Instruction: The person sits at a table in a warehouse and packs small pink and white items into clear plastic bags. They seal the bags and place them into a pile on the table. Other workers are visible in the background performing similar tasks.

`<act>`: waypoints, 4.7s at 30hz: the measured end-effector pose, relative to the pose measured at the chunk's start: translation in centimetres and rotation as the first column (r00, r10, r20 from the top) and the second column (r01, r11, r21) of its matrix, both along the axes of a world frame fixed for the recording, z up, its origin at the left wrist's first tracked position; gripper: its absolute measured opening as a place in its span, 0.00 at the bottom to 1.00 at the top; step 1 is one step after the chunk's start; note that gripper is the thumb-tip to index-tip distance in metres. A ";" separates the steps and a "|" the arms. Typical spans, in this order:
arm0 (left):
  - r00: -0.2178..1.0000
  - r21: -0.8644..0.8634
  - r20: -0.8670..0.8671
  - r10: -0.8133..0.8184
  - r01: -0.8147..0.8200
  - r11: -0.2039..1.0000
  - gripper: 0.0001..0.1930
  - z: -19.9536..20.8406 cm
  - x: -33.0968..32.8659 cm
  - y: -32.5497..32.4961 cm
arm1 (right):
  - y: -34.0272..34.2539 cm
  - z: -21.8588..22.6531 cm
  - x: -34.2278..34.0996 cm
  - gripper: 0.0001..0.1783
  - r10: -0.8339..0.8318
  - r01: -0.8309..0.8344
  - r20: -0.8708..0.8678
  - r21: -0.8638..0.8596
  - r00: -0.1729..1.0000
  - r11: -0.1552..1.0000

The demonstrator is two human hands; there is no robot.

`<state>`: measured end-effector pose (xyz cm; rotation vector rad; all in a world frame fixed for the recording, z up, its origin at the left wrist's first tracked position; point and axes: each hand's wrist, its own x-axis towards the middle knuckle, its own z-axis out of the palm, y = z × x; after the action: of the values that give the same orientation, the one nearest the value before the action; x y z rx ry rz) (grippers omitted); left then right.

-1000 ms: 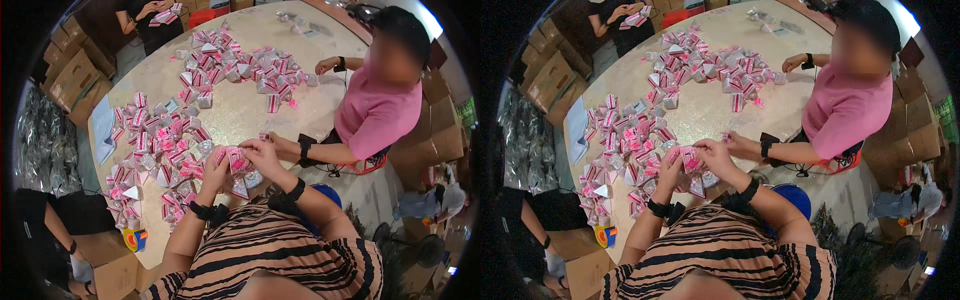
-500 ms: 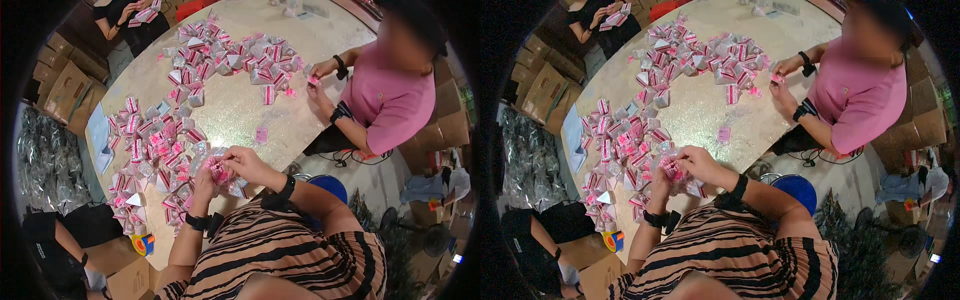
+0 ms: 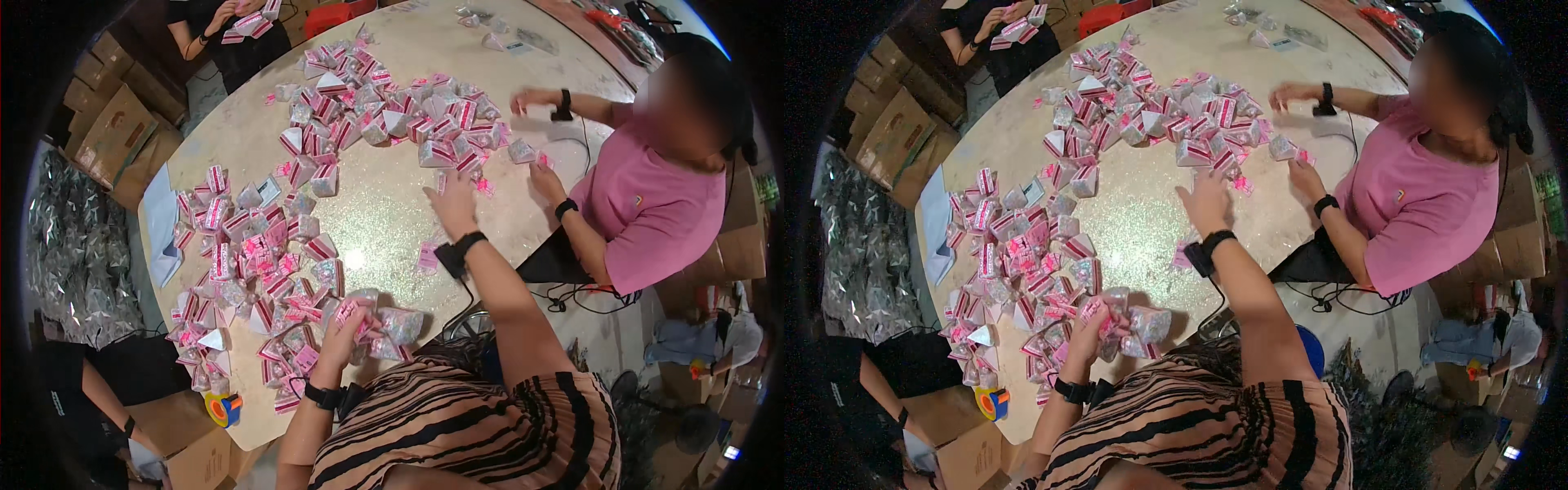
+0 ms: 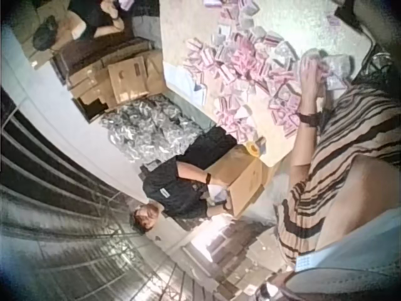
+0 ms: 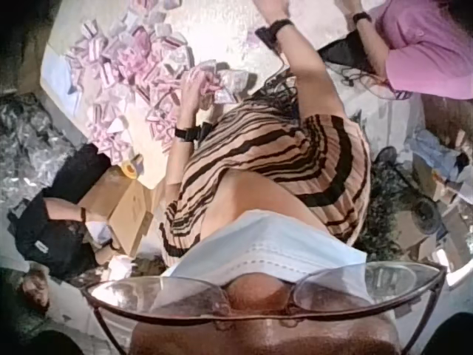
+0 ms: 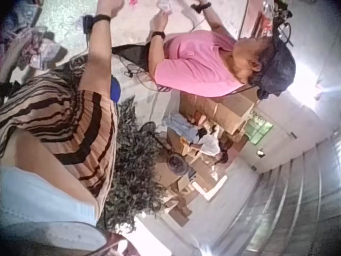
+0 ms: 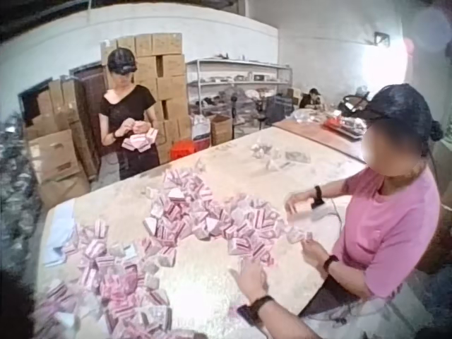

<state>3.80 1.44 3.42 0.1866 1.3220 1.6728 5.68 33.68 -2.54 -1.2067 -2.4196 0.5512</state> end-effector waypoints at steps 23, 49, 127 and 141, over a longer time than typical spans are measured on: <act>0.955 0.072 0.224 0.192 -0.212 0.975 0.15 3.5 -2.9 2.0 | -13.4 13.0 5.5 0.31 0.874 -0.977 -0.446 -0.013 0.195 0.212; 0.977 0.233 0.211 -0.022 -0.029 0.972 0.17 3.0 -3.1 -0.1 | -14.7 16.3 5.7 0.05 0.808 -0.959 -0.517 -0.121 0.280 0.255; 0.972 0.001 0.230 -0.039 0.040 0.999 0.29 3.2 -1.6 0.3 | -18.8 10.9 7.0 0.35 0.868 -0.781 -0.229 0.379 0.441 0.497; 0.948 0.046 0.058 -0.312 0.310 0.950 0.12 2.4 -1.0 -0.8 | -19.5 8.7 6.9 0.38 0.819 -0.766 -0.290 0.299 0.495 0.569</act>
<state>2.83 0.69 5.84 0.3419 1.1482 1.4227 12.60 14.15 6.18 0.2086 -2.4545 0.7727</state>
